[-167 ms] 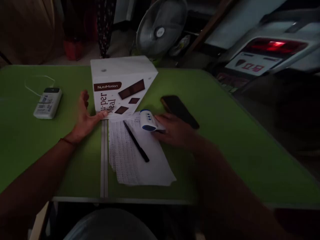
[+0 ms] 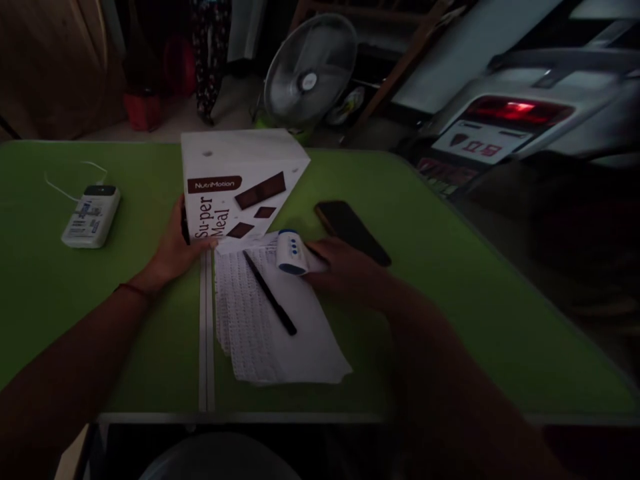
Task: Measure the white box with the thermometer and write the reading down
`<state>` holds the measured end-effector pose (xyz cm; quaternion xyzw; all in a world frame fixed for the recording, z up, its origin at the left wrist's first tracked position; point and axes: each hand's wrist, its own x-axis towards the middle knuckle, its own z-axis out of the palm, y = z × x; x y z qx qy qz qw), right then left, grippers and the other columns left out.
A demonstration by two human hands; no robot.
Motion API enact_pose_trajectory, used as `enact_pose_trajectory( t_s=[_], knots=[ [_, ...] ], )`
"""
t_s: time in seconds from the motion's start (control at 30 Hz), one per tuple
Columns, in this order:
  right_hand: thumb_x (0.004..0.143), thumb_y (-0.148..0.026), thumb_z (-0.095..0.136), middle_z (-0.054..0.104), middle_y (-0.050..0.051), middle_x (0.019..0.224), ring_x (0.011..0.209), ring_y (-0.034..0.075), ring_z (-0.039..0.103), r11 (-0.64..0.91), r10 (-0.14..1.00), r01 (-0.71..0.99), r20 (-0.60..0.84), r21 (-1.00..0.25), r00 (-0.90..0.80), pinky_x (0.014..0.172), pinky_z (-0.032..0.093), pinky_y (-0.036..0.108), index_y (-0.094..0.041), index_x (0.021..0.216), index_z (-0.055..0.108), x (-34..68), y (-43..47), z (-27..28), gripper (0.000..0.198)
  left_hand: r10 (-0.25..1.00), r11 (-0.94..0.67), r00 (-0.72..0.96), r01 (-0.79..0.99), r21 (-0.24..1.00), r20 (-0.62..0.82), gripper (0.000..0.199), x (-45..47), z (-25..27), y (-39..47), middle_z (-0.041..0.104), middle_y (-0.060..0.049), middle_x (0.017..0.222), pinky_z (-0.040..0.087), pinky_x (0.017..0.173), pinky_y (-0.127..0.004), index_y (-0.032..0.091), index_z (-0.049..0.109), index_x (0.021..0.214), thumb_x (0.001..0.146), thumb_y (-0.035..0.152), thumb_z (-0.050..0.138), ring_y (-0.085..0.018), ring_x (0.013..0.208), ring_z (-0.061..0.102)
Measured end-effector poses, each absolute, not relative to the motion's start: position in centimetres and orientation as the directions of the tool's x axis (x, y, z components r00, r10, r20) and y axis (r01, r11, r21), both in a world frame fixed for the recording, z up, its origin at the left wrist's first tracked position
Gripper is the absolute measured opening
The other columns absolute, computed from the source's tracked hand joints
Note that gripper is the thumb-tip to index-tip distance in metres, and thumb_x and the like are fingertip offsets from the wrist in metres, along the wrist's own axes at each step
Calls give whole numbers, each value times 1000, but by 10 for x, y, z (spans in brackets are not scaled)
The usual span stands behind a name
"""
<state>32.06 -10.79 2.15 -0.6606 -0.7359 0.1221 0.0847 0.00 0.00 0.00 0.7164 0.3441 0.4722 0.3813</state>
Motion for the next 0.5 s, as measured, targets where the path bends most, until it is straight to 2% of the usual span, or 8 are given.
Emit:
enact_pose_trajectory(
  t_s=[0.07, 0.13, 0.2, 0.27, 0.33, 0.37, 0.43, 0.5],
  knots=[
    [75, -45, 73, 70, 15, 108, 99, 34, 69, 72, 995, 944, 88, -323, -46, 81, 58, 45, -21, 112, 69, 322, -111, 24, 45, 876, -432, 302, 142, 891, 377, 71, -2, 2, -1, 58, -15, 140, 43, 116, -60, 22, 54, 124, 69, 51, 89, -39, 134, 51],
    [72, -50, 77, 69, 14, 107, 95, 32, 68, 132, 964, 890, 266, -436, -13, 75, 58, 44, -22, 110, 68, 316, -118, 29, 48, 889, -413, 278, 144, 899, 364, 71, -4, 5, -5, 61, -16, 135, 46, 113, -60, 20, 55, 124, 70, 51, 89, -39, 130, 55],
    [70, -52, 81, 69, 12, 109, 94, 29, 67, 264, 912, 752, 410, -604, 9, 72, 58, 41, -22, 111, 65, 301, -128, 37, 53, 896, -403, 261, 137, 905, 360, 74, -4, 10, -9, 63, -16, 133, 51, 107, -57, 19, 54, 126, 69, 52, 89, -37, 124, 60],
    [74, -49, 81, 69, 6, 91, 76, 22, 64, 356, 871, 555, 482, -752, 93, 61, 54, 34, -25, 107, 65, 278, -139, 44, 44, 900, -395, 254, 128, 910, 355, 73, -1, 16, -17, 65, -15, 130, 55, 102, -55, 19, 55, 125, 71, 56, 87, -36, 119, 63],
    [82, -48, 75, 64, 2, 75, 64, 17, 58, 384, 878, 361, 457, -850, 143, 54, 48, 31, -24, 85, 66, 252, -148, 48, 26, 904, -384, 255, 125, 915, 344, 69, 4, 22, -25, 67, -15, 126, 57, 100, -55, 19, 57, 122, 74, 60, 84, -36, 117, 65],
    [85, -51, 70, 61, 2, 69, 59, 16, 55, 407, 880, 241, 449, -881, 155, 52, 46, 30, -24, 79, 64, 240, -150, 49, 29, 904, -377, 262, 124, 918, 336, 67, 6, 24, -29, 68, -14, 124, 57, 99, -54, 19, 58, 121, 75, 62, 82, -36, 115, 66],
    [85, -49, 69, 61, 1, 70, 59, 15, 55, 338, 936, 102, 345, -936, 66, 54, 47, 32, -24, 79, 64, 222, -151, 49, 26, 904, -363, 286, 123, 924, 317, 66, 10, 27, -37, 70, -14, 123, 59, 98, -53, 19, 59, 120, 76, 64, 81, -35, 114, 67],
    [84, -44, 71, 62, 1, 72, 61, 15, 55, 321, 946, 28, 322, -947, 34, 58, 48, 32, -24, 81, 64, 213, -149, 45, 22, 903, -347, 313, 127, 929, 294, 65, 12, 29, -42, 70, -13, 122, 59, 98, -52, 19, 61, 120, 78, 63, 80, -35, 114, 67]
  ],
)
